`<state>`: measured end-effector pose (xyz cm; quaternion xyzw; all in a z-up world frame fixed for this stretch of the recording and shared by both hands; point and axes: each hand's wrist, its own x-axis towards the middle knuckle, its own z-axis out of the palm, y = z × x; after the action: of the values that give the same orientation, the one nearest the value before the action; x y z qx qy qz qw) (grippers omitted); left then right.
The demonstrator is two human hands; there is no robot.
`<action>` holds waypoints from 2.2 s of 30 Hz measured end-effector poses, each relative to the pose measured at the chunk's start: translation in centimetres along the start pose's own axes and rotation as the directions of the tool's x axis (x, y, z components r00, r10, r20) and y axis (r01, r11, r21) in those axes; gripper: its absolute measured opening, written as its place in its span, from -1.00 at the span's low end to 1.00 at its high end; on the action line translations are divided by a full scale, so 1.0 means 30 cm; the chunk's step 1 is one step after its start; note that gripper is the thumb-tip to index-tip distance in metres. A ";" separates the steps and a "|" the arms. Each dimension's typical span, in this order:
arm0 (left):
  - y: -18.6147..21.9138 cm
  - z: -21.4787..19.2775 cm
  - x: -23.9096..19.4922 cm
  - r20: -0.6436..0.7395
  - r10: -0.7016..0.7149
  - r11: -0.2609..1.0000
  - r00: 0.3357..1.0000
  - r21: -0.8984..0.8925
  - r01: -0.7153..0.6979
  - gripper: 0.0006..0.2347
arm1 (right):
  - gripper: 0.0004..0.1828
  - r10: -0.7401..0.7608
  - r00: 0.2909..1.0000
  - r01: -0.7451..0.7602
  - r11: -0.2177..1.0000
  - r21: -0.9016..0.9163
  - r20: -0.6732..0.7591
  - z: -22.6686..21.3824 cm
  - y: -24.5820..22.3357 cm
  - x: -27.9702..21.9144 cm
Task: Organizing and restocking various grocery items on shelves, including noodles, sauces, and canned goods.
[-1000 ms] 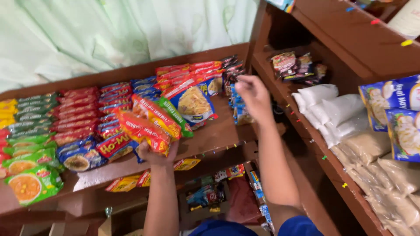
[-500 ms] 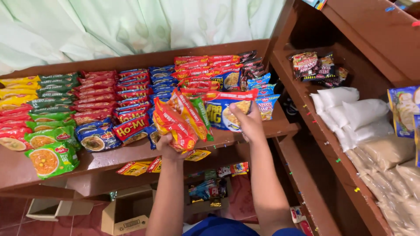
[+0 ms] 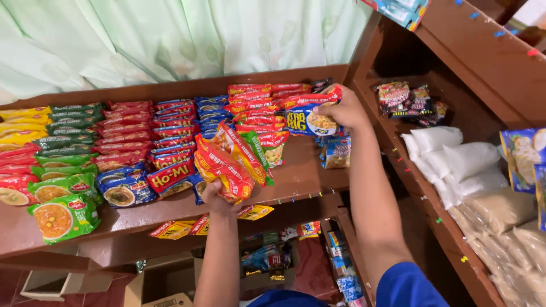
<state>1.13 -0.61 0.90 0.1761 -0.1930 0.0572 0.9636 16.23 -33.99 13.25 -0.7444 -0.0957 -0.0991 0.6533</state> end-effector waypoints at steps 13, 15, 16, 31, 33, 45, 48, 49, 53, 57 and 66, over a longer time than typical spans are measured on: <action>0.012 -0.052 0.031 -0.034 0.110 0.994 0.993 0.026 -0.109 -0.32 | -0.60 0.126 0.933 0.153 0.710 -0.688 0.337 0.008 0.191 0.365; 0.022 -0.023 0.032 -0.030 0.126 0.991 0.992 0.036 -0.125 -0.32 | -0.61 0.145 0.902 0.160 0.764 -0.626 0.408 0.020 0.248 0.394; 0.027 -0.011 0.027 -0.042 0.127 0.991 0.991 0.043 -0.125 -0.31 | -0.62 0.117 0.916 0.160 0.769 -0.618 0.384 0.037 0.261 0.394; 0.003 -0.046 0.042 -0.049 0.084 0.996 0.995 0.014 -0.083 -0.31 | -0.47 -0.070 0.911 0.402 0.376 -0.835 0.408 0.226 0.208 0.197; -0.004 -0.053 0.054 -0.041 0.091 0.996 0.995 0.016 -0.091 -0.32 | -0.51 -0.078 0.930 0.361 0.363 -0.859 0.359 0.237 0.193 0.183; -0.063 -0.091 0.063 -0.137 -0.189 0.981 0.972 0.017 0.193 -0.40 | -0.45 0.091 0.969 -0.177 0.903 0.391 0.230 0.481 0.216 -0.373; -0.036 -0.053 0.022 -0.121 -0.199 0.979 0.973 0.031 0.204 -0.38 | -0.55 0.203 0.967 -0.252 0.850 0.463 0.154 0.484 0.262 -0.455; -0.023 -0.035 0.022 -0.104 -0.164 0.986 0.981 0.016 0.167 -0.36 | -0.59 0.265 0.959 -0.281 0.821 0.497 0.105 0.479 0.280 -0.468; 0.079 0.181 0.011 -0.037 -0.040 0.999 0.999 -0.015 0.039 -0.28 | -0.71 0.407 0.913 -0.297 0.605 0.739 0.035 0.501 0.101 -0.517; 0.124 -0.096 -0.047 -0.019 -0.001 1.000 1.000 0.021 0.001 -0.27 | -0.80 0.277 0.960 -0.153 0.432 0.889 0.031 0.519 0.195 -0.534; 0.240 -0.160 -0.200 -0.041 0.015 1.000 0.999 0.005 -0.015 -0.20 | -0.43 0.097 0.978 -0.207 0.441 0.873 0.183 0.724 0.036 -0.547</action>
<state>-3.96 7.58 -3.32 0.1755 -0.1743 0.0684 0.9665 1.21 -12.80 5.00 -0.3040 -0.1004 0.0640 0.9452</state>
